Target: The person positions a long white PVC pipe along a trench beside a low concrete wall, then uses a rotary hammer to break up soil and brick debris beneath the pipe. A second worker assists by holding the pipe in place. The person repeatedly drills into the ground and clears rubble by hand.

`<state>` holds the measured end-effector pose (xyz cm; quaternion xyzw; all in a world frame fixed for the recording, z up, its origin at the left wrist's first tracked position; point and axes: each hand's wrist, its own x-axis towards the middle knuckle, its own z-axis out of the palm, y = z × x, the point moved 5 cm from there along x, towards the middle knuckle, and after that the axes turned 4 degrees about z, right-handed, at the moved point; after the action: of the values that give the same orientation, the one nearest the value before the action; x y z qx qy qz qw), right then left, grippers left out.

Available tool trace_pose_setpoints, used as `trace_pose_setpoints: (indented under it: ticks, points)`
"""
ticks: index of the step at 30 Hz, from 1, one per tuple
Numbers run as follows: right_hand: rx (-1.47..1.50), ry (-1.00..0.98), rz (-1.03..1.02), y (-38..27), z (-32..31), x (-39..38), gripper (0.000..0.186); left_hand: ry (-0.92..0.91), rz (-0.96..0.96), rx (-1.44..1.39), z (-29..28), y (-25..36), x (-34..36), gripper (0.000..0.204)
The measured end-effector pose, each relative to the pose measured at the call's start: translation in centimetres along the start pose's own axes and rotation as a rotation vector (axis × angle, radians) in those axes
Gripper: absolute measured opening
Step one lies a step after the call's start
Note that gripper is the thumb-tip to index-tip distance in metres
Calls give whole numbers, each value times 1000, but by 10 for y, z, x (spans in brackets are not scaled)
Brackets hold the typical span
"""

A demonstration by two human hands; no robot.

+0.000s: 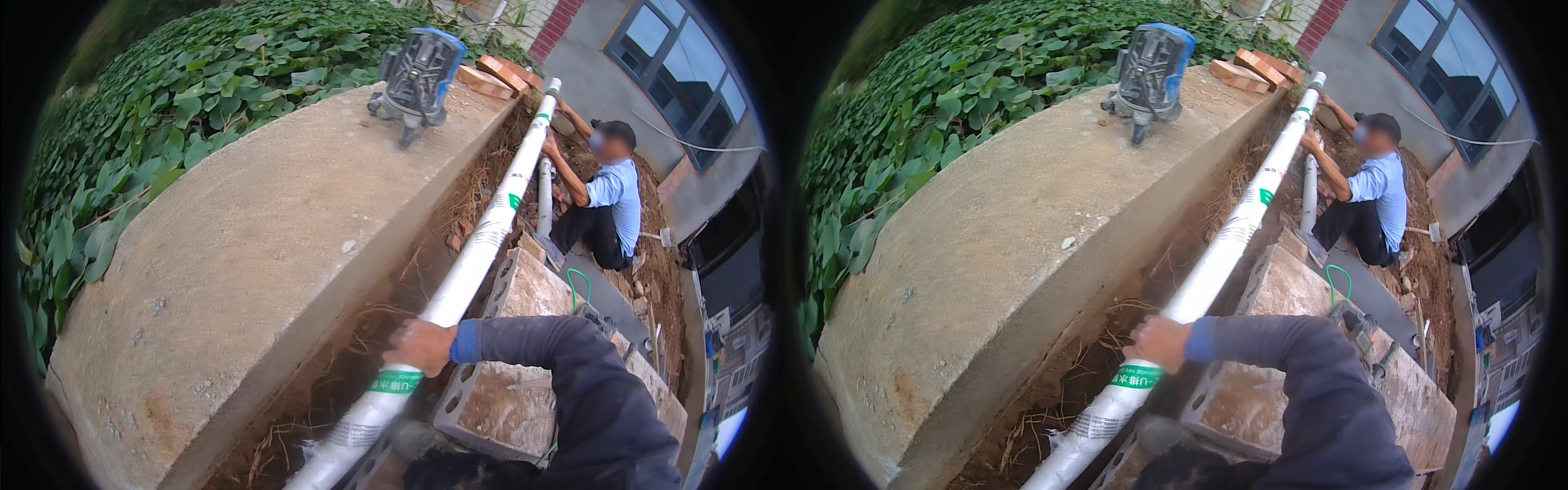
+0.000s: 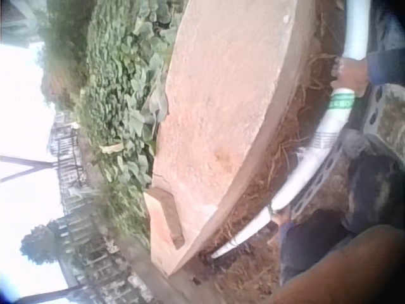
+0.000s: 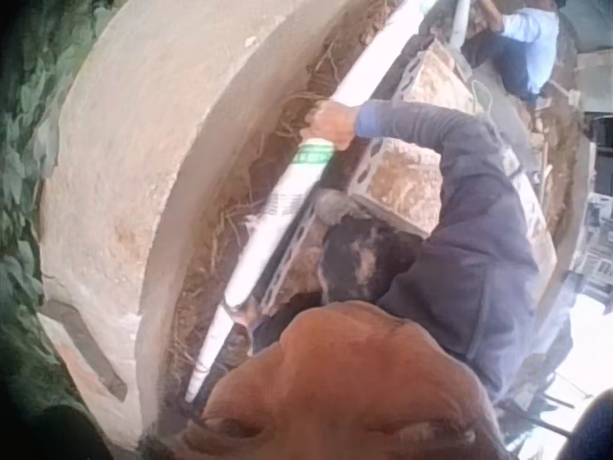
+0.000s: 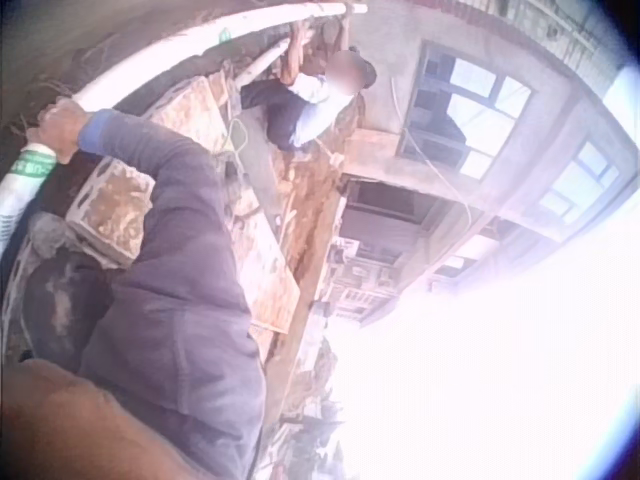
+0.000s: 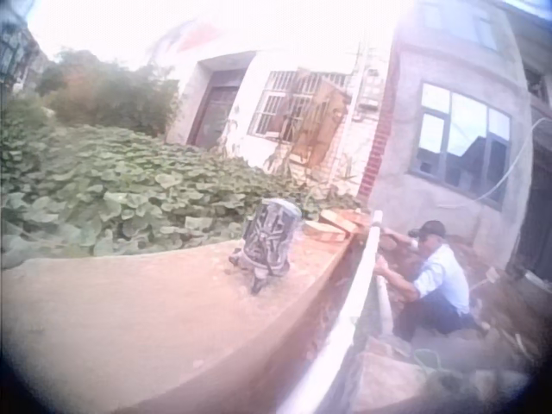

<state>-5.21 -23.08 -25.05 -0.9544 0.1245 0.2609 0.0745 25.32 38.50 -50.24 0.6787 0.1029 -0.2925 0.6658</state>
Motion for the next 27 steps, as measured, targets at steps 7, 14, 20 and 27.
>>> trace_pose_setpoints:
  ticks: [7,14,20,27]
  points:
    - [-40,75,88,54,16,38,56,-104,-71,-14,64,-12,35,93]
    - [-212,488,278,86,24,18,44,-10,-541,-720,158,14,14,55]
    - [128,652,673,63,62,-59,48,-45,-687,-711,170,22,-6,57]
    - [285,524,839,24,103,-109,50,-314,-450,13,171,40,-16,51]
